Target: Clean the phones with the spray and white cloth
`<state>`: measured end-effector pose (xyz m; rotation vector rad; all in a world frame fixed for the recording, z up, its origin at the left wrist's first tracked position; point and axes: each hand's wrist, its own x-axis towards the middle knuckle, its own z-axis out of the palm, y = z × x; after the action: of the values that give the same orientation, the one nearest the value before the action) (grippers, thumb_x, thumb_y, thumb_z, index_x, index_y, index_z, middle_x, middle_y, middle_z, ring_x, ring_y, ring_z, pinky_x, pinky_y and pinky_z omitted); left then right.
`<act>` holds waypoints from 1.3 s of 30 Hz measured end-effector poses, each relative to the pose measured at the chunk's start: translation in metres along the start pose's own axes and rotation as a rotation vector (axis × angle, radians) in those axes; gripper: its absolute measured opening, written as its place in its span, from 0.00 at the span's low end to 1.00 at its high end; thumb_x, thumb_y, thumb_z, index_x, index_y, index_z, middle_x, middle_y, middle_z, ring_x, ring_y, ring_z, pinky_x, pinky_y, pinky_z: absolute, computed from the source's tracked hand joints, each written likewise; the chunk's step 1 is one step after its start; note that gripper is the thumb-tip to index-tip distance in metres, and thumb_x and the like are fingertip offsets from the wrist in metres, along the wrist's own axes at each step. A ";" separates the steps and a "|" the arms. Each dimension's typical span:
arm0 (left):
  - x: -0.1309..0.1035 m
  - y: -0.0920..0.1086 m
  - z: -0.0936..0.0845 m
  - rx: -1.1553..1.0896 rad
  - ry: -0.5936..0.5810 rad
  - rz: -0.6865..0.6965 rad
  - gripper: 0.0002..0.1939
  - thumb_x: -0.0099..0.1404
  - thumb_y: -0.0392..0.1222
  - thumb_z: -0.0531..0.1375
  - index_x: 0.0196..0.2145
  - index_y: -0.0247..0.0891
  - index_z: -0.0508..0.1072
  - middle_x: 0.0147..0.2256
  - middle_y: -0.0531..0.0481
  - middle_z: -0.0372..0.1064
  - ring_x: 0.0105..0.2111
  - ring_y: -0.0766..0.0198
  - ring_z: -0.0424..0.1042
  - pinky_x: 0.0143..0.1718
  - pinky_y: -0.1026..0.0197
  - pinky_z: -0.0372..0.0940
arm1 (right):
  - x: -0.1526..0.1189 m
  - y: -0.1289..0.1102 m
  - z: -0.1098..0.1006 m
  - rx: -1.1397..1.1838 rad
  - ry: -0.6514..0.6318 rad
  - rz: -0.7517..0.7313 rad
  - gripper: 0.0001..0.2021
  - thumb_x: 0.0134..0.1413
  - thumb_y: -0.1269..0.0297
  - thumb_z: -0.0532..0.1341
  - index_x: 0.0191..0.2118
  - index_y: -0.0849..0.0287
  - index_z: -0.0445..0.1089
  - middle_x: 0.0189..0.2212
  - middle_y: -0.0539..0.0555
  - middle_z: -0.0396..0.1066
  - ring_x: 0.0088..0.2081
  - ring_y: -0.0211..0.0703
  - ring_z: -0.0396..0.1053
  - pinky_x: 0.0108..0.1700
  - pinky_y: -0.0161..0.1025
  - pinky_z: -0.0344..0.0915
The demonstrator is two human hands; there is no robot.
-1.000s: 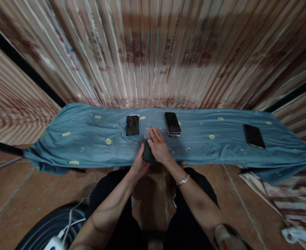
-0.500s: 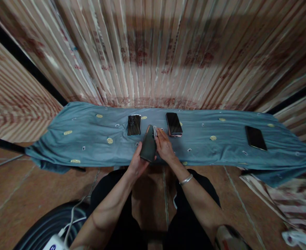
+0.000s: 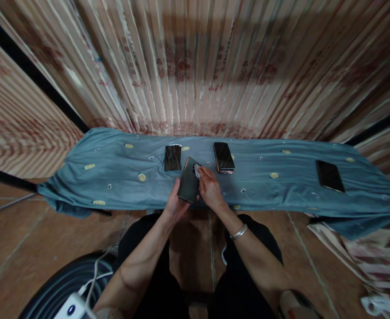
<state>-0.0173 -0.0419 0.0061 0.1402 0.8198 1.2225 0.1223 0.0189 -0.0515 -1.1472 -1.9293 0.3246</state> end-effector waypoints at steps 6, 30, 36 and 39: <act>0.009 -0.003 -0.006 0.001 -0.012 0.047 0.24 0.71 0.55 0.52 0.48 0.34 0.77 0.42 0.43 0.80 0.42 0.56 0.78 0.46 0.55 0.72 | -0.009 -0.017 -0.002 -0.034 -0.085 -0.036 0.26 0.62 0.74 0.49 0.64 0.64 0.63 0.61 0.65 0.67 0.64 0.53 0.61 0.67 0.58 0.59; 0.011 -0.006 -0.001 -0.109 0.066 0.080 0.25 0.71 0.58 0.51 0.40 0.34 0.78 0.41 0.43 0.79 0.50 0.59 0.76 0.54 0.62 0.68 | -0.025 -0.057 -0.001 0.023 -0.076 -0.294 0.26 0.66 0.75 0.47 0.68 0.61 0.58 0.63 0.63 0.64 0.68 0.48 0.55 0.68 0.53 0.61; 0.003 -0.014 0.012 -0.085 0.014 0.082 0.21 0.74 0.49 0.48 0.46 0.36 0.77 0.48 0.46 0.77 0.55 0.61 0.72 0.56 0.62 0.65 | -0.009 -0.040 -0.004 -0.009 -0.060 -0.208 0.27 0.65 0.75 0.45 0.67 0.61 0.58 0.65 0.63 0.62 0.70 0.48 0.52 0.69 0.55 0.57; 0.000 -0.018 0.013 -0.025 -0.029 0.039 0.23 0.75 0.48 0.46 0.51 0.35 0.76 0.48 0.44 0.78 0.53 0.58 0.74 0.54 0.59 0.67 | 0.000 -0.027 -0.006 -0.042 -0.031 -0.147 0.28 0.64 0.76 0.45 0.67 0.63 0.58 0.65 0.63 0.61 0.70 0.48 0.52 0.69 0.55 0.56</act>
<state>0.0052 -0.0442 0.0063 0.1537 0.7788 1.2639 0.1104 0.0030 -0.0319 -1.0258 -2.0430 0.2247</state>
